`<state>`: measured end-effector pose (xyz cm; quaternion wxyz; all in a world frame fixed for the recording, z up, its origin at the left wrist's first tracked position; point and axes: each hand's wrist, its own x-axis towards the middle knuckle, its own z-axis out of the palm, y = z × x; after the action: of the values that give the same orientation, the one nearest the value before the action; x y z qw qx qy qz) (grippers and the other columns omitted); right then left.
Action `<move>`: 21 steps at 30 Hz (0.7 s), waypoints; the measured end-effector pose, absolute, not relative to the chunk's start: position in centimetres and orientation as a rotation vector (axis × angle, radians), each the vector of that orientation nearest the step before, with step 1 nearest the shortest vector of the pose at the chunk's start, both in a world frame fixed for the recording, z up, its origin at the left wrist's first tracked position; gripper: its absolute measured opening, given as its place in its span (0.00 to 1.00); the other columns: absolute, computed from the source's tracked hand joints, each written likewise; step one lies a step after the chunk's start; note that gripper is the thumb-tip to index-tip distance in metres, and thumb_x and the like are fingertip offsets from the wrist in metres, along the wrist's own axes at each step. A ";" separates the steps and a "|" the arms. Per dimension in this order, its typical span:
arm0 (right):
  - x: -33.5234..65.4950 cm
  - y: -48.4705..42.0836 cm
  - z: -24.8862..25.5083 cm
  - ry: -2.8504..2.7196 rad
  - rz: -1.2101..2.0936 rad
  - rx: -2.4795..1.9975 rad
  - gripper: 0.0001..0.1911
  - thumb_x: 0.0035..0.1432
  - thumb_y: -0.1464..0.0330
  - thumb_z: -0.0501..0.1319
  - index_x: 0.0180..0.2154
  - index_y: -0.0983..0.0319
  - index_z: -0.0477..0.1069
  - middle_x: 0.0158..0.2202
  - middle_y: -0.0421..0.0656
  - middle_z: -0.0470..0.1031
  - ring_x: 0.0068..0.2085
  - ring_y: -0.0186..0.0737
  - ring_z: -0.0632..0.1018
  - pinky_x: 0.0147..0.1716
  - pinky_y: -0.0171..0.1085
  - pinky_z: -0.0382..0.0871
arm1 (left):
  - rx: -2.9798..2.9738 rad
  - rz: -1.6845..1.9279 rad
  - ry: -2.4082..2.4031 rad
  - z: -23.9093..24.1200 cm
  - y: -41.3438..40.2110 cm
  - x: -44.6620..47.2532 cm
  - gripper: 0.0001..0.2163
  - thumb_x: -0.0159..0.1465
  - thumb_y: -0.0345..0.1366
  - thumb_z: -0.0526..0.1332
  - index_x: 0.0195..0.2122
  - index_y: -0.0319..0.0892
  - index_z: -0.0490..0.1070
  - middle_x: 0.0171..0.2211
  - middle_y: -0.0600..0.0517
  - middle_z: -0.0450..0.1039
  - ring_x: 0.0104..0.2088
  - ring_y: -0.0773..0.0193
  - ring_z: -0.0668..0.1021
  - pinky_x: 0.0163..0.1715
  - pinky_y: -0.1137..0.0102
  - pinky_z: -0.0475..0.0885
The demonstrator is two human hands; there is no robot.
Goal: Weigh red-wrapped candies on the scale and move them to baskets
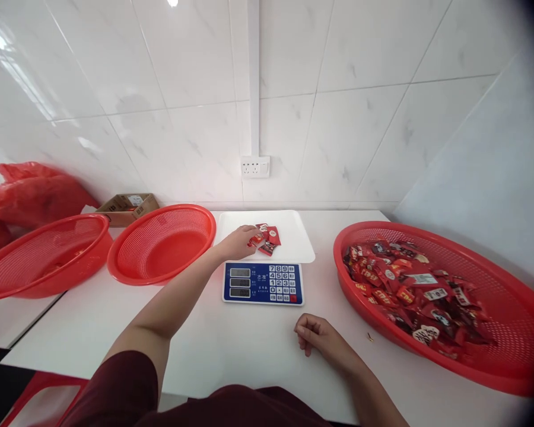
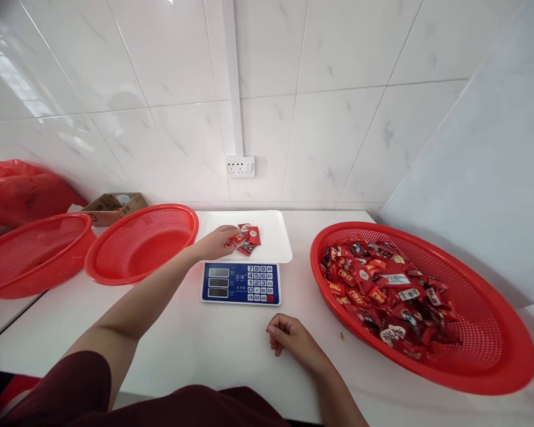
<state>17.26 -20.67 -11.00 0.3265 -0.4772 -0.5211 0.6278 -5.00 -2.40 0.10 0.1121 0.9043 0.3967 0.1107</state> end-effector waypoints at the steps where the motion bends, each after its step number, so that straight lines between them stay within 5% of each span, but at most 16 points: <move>1: 17.2 -20.7 -11.0 -1.373 1.635 -1.250 0.14 0.50 0.49 0.59 0.24 0.51 0.66 0.21 0.36 0.69 0.25 0.42 0.74 0.28 0.44 0.72 | 2.663 0.294 1.171 0.1 -2.1 -4.8 0.18 0.61 0.36 0.53 0.53 0.44 0.66 0.54 0.46 0.65 0.56 0.55 0.65 0.55 0.62 0.64; 12: 17.0 -20.6 -11.1 -1.387 1.601 -1.230 0.12 0.50 0.51 0.58 0.23 0.50 0.66 0.20 0.35 0.69 0.24 0.42 0.74 0.27 0.44 0.72 | 2.782 0.187 1.494 -0.8 -3.2 -4.3 0.16 0.62 0.48 0.53 0.49 0.49 0.66 0.49 0.47 0.64 0.49 0.54 0.69 0.40 0.65 0.71; 21: 17.1 -20.6 -12.0 -1.365 1.587 -1.172 0.09 0.49 0.52 0.61 0.23 0.46 0.69 0.21 0.36 0.69 0.24 0.43 0.73 0.25 0.45 0.70 | 2.652 0.052 1.566 0.7 -2.7 -4.3 0.12 0.60 0.31 0.53 0.43 0.44 0.69 0.40 0.47 0.73 0.39 0.58 0.76 0.35 0.69 0.70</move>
<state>17.08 -20.61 -11.97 0.3628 -0.4553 -0.5302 0.6164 -4.29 -2.73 0.68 0.0305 0.8606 0.5081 0.0169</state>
